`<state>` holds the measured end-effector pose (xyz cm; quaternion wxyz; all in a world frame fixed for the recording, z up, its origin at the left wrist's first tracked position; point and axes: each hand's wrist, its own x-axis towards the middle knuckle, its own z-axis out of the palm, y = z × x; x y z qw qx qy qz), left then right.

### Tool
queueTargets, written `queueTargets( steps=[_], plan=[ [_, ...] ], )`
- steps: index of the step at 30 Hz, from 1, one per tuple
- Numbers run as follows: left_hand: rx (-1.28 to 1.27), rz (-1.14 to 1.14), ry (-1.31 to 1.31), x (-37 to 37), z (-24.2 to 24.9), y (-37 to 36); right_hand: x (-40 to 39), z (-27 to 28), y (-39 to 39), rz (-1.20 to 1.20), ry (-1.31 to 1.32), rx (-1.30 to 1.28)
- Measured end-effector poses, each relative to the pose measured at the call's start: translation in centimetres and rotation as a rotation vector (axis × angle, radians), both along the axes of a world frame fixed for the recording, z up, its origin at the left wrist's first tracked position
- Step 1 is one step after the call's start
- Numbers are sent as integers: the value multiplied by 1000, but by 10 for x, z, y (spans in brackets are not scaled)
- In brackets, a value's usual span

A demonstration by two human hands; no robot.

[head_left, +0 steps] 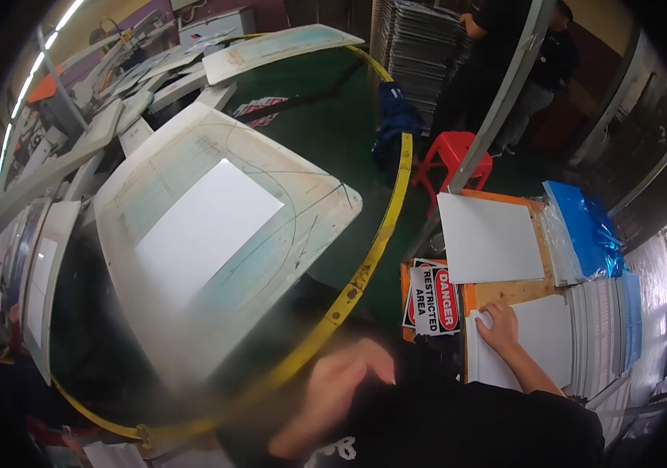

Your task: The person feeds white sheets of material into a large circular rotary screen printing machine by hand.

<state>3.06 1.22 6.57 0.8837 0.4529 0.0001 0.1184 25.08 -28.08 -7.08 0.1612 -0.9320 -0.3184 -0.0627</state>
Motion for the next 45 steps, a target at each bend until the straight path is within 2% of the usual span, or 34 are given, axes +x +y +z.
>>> queueTargets(
  steps=[5,10,12,14,16,19,21,23,26,29,32,36,37,39,40,42,44,45],
  plan=[
    [-37,15,-6,-2,-2,-6,1,-2,0,2,-1,10],
    [-137,-2,-211,9,-27,-13,2,0,1,21,-10,16],
    [-131,-19,-202,10,-25,-11,3,-3,-2,17,2,-8],
    [-115,-50,-67,8,-14,-10,3,-2,-2,17,19,-20],
    [-176,-55,-136,11,-29,-13,0,4,0,14,37,-21],
    [-370,-14,-425,24,-45,-27,2,-4,-5,20,-11,-16],
    [-356,16,-405,28,-43,-30,3,-5,-8,33,-45,-4],
    [-143,34,-121,16,-27,-21,3,-3,-7,22,-22,-7],
    [-160,23,-22,14,-15,-21,5,-3,-10,35,-18,-23],
    [-124,91,-134,14,-23,-26,3,0,-9,47,-34,-25],
    [-158,21,65,11,-11,-21,3,1,-11,55,-31,-13],
    [-201,-5,48,12,-13,-22,6,8,-6,61,-86,30],
    [-235,-29,28,13,-17,-23,11,7,-7,-1,-13,66],
    [-156,-69,50,21,-27,-24,34,-1,-15,-102,134,133],
    [-45,-75,95,27,-35,-22,41,-4,-16,-23,85,174],
    [111,-76,266,37,-35,-21,47,9,-12,26,163,115],
    [234,-86,280,59,-47,-29,66,8,-20,74,152,16],
    [355,-39,154,71,-72,-39,69,21,-10,99,82,-13]
  ],
)
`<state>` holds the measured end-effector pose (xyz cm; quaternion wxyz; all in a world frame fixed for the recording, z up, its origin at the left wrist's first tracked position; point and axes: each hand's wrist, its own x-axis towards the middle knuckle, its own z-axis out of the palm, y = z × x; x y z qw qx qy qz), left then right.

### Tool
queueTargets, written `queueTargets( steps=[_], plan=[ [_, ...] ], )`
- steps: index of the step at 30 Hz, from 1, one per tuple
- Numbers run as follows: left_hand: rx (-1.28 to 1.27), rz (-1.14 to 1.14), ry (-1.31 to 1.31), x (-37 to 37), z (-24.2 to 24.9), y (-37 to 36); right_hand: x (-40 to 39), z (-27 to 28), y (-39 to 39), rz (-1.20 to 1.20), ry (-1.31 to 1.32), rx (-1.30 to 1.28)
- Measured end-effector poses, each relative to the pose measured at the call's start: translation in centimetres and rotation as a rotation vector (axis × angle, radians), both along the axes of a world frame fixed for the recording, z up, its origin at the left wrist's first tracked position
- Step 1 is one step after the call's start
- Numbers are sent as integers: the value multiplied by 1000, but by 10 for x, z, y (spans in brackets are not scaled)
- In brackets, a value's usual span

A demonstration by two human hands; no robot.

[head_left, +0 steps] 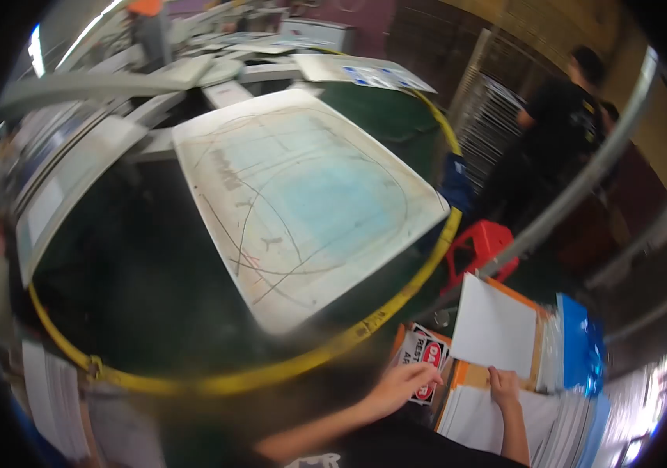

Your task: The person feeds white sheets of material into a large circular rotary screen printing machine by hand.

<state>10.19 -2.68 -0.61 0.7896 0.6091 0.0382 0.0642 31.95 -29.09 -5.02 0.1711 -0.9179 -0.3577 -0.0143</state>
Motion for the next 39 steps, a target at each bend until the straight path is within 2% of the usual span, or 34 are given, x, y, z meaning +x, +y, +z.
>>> queueTargets(
  steps=[1,2,3,5,8,11,16,17,19,20,21,23,24,25,27,28,30,32,34,35,36,38,39],
  plan=[
    [7,8,-2,14,-25,-14,1,17,8,16,-71,-20],
    [-181,-24,86,27,-47,-32,3,34,18,-4,-52,-54],
    [-52,-147,82,40,-74,-46,5,53,30,-32,-34,-87],
    [162,-216,156,49,-82,-68,6,83,54,-42,-60,-113],
    [59,-338,-33,61,-93,-93,3,125,99,42,-202,-99],
    [-202,-342,-127,66,-86,-107,-3,154,142,159,-338,-99],
    [-233,-171,-39,88,-65,-101,-8,178,192,323,-345,-81],
    [-228,-132,-19,89,-58,-95,-14,188,200,393,-459,-19],
    [-193,52,-175,91,-66,-92,-27,207,206,532,-678,101],
    [-181,149,-250,91,-72,-91,-27,210,202,476,-633,100],
    [-82,81,-258,88,-66,-72,-24,218,199,426,-737,165],
    [157,511,-435,84,-58,-57,-9,221,186,222,-865,380],
    [156,589,-430,80,-51,-43,18,209,165,60,-1055,430],
    [155,667,-423,76,-44,-29,17,218,161,72,-988,468],
    [44,554,-194,54,-22,19,44,195,140,-185,-872,421],
    [-10,598,-177,42,-11,38,61,181,136,-96,-716,534],
    [-176,731,-200,17,12,73,78,157,155,122,-241,664],
    [-380,861,-221,-10,28,104,66,140,201,94,-18,633],
    [51,1189,-250,-28,27,144,64,118,253,234,235,712],
    [64,1189,-185,-40,16,167,66,100,280,304,198,734],
    [75,1186,-120,-55,6,189,53,95,307,264,188,686],
    [16,1157,-100,-91,14,217,39,76,360,351,319,696],
    [268,1191,6,-110,12,233,35,65,384,353,274,658]
  ],
)
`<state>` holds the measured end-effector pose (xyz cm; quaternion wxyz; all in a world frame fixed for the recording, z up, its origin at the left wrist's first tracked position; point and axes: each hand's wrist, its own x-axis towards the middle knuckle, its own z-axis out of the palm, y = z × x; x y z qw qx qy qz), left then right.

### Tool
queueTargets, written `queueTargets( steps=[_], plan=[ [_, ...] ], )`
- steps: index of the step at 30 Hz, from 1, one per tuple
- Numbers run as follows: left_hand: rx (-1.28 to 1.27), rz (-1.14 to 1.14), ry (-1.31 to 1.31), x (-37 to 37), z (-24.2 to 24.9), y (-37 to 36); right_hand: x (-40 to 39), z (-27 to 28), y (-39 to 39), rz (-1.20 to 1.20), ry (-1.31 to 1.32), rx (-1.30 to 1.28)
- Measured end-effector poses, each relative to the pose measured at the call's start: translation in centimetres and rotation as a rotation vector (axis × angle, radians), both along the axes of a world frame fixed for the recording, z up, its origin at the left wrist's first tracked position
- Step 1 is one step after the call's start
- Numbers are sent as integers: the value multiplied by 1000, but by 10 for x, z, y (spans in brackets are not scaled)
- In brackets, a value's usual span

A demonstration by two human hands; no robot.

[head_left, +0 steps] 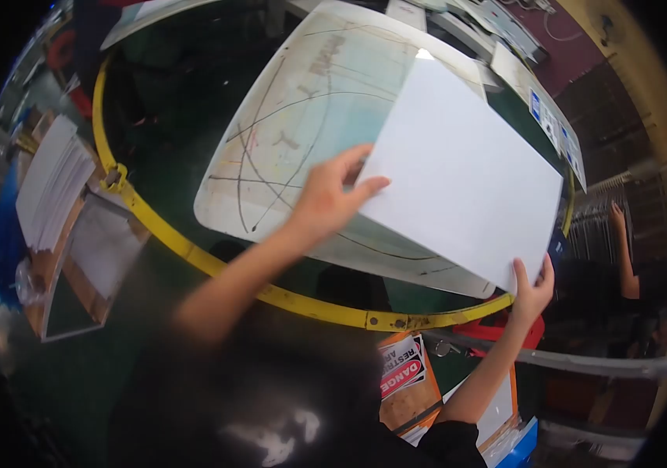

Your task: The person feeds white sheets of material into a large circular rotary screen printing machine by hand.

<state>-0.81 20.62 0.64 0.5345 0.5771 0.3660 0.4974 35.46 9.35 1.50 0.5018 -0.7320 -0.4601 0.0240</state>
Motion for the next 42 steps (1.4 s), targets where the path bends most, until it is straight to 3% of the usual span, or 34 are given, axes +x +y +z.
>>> queueTargets(
  steps=[4,8,14,29,32,42],
  plan=[
    [426,193,864,-62,-21,60,-33,-20,79,37,-90,-51],
    [401,256,1113,-88,-40,98,-72,-25,117,28,-214,-127],
    [383,220,1129,-95,-64,107,-78,-41,131,14,-249,-210],
    [515,470,1285,-85,-74,95,-79,-55,141,39,-299,-254],
    [365,379,1309,-85,-58,89,-79,-56,142,38,-298,-270],
    [398,357,1425,-82,-56,92,-72,-68,149,56,-286,-288]
  ],
)
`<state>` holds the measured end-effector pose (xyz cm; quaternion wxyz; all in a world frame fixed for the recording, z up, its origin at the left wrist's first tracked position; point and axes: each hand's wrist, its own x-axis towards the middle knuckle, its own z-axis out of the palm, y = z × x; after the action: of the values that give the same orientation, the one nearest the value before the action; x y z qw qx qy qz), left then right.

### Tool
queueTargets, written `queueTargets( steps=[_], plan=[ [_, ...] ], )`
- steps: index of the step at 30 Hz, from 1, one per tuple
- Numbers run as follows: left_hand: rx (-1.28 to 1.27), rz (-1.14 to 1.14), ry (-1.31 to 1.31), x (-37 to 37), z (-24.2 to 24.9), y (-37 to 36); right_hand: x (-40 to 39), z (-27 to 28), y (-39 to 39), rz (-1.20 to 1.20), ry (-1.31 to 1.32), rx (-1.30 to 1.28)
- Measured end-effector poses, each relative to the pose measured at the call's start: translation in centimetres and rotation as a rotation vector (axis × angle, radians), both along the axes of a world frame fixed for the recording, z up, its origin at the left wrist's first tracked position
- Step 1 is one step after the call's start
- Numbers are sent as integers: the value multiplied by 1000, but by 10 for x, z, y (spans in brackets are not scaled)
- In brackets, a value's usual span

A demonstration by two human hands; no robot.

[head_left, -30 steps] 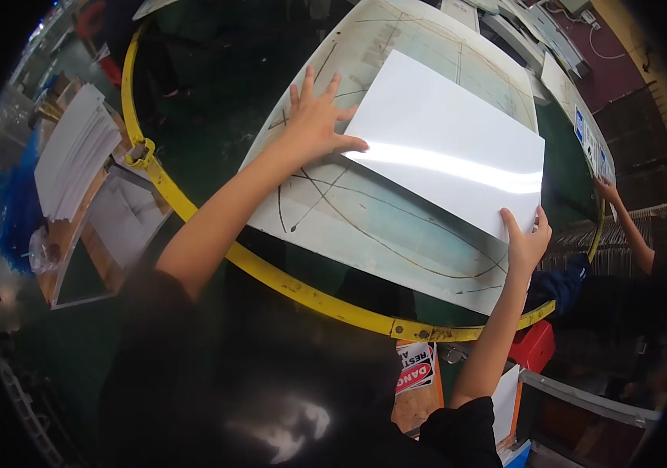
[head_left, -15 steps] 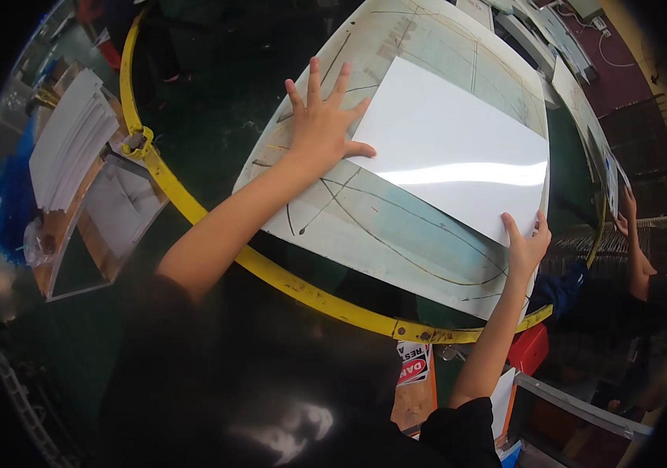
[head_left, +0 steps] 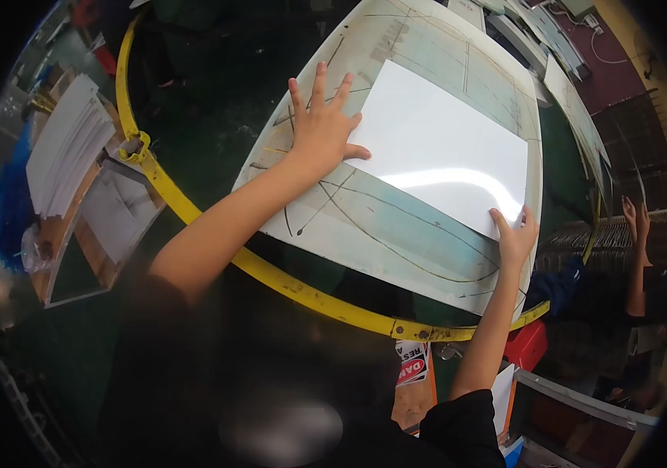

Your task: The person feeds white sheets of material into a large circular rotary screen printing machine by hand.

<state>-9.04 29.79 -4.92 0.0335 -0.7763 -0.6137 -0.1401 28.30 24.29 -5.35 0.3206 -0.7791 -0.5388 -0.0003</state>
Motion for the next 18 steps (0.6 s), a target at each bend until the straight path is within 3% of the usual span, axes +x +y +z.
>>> queueTargets(
  steps=[4,6,7,8,9,10,11,13,15,18],
  plan=[
    [7,5,96,3,5,4,-8,-3,0,-141,-388,-64],
    [15,-22,177,9,8,3,0,-12,-4,96,-410,52],
    [5,-31,238,12,17,1,-4,-17,-1,89,-219,-149],
    [-27,-34,293,17,24,1,-9,-29,-6,84,-269,51],
    [-52,-40,351,21,31,1,-12,-24,-13,171,-294,70],
    [-58,-28,418,25,33,1,-11,-33,-12,176,-317,62],
    [-72,-64,510,30,38,1,-25,-9,-24,108,-409,-139],
    [-42,-72,588,31,33,8,-25,-13,-38,118,-192,-130],
    [-28,-28,705,36,31,10,-23,-19,-72,112,-217,127],
    [83,28,749,38,21,7,-4,19,-173,219,-338,237]
  ],
)
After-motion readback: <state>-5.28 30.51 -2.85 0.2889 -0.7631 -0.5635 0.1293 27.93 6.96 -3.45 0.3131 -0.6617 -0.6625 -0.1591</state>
